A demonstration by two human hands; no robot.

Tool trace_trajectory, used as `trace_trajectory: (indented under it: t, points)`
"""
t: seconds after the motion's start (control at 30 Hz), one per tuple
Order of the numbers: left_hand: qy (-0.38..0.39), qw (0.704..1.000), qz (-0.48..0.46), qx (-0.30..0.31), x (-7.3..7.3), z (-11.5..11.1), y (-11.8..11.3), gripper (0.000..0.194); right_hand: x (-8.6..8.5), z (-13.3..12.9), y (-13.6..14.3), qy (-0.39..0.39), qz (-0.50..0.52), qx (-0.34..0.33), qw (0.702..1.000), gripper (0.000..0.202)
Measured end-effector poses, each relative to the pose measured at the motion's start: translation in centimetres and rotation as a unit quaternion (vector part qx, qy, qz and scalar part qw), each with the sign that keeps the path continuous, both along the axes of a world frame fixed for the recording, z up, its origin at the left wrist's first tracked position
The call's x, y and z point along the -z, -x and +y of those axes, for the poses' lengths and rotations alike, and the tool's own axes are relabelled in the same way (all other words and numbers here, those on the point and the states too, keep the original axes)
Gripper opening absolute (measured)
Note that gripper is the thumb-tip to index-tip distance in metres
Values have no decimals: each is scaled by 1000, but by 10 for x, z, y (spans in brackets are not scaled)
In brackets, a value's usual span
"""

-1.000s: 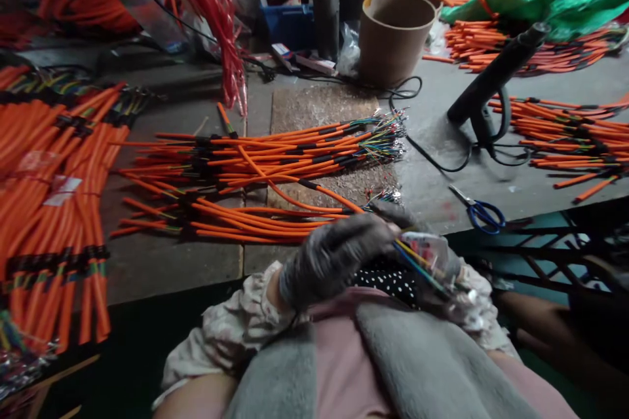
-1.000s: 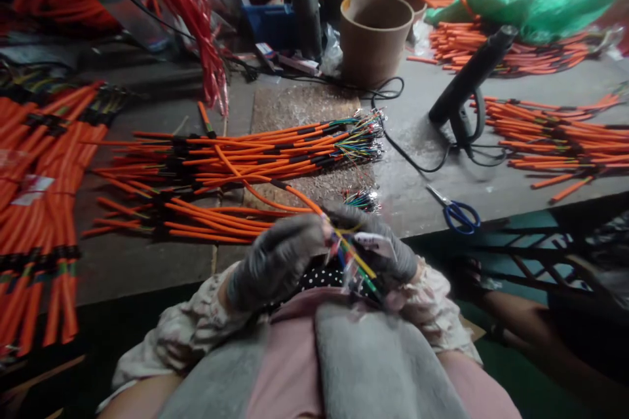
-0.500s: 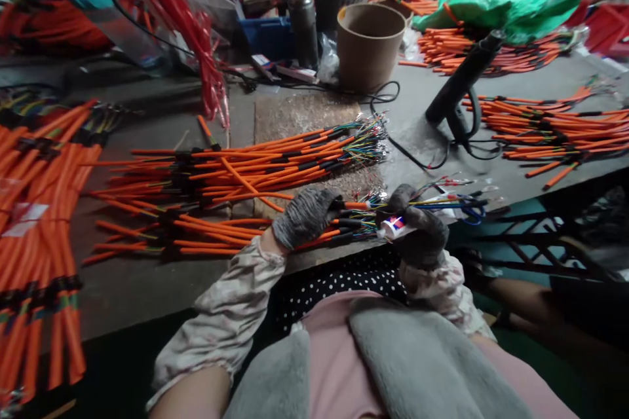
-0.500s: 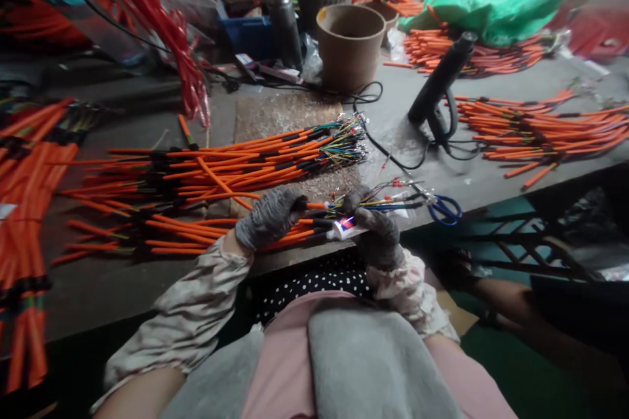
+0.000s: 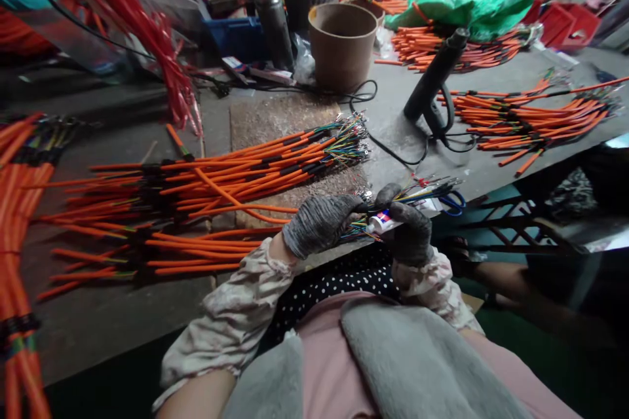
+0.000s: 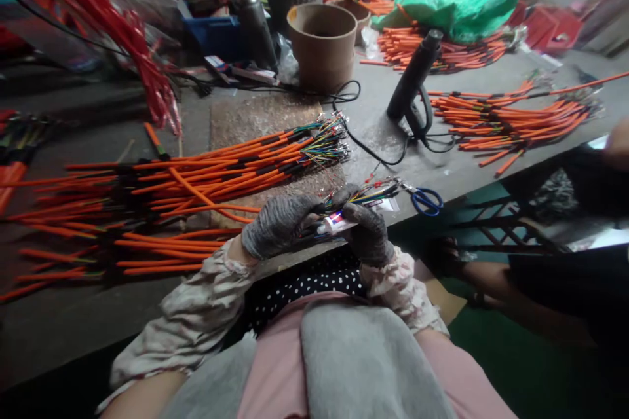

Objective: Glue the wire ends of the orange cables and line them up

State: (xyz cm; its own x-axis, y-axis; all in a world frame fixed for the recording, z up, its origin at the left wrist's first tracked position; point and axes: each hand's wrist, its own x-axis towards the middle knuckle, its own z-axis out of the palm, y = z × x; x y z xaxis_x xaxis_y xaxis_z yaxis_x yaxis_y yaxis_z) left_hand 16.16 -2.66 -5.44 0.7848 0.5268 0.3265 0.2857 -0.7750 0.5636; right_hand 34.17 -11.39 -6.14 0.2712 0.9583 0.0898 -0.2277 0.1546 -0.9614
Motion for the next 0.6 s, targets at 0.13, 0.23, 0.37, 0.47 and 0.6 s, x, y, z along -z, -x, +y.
trace_trajectory:
  t: [0.13,0.23,0.37,0.47,0.6]
  points:
    - [-17,996,47,-70,31,23,38,37,-9,6,-6,9,61,-9,998,20]
    - [-28,981,81,-174,62,47,91,40,-14,13,-18,36,128,-4,991,25]
    - [-38,962,154,-221,86,51,119,36,-12,18,-10,44,211,23,976,40]
    - [-53,956,212,-197,90,30,98,34,-4,19,16,59,227,-38,971,44]
    - [-61,947,268,-164,87,1,87,30,25,32,41,105,188,-96,972,38]
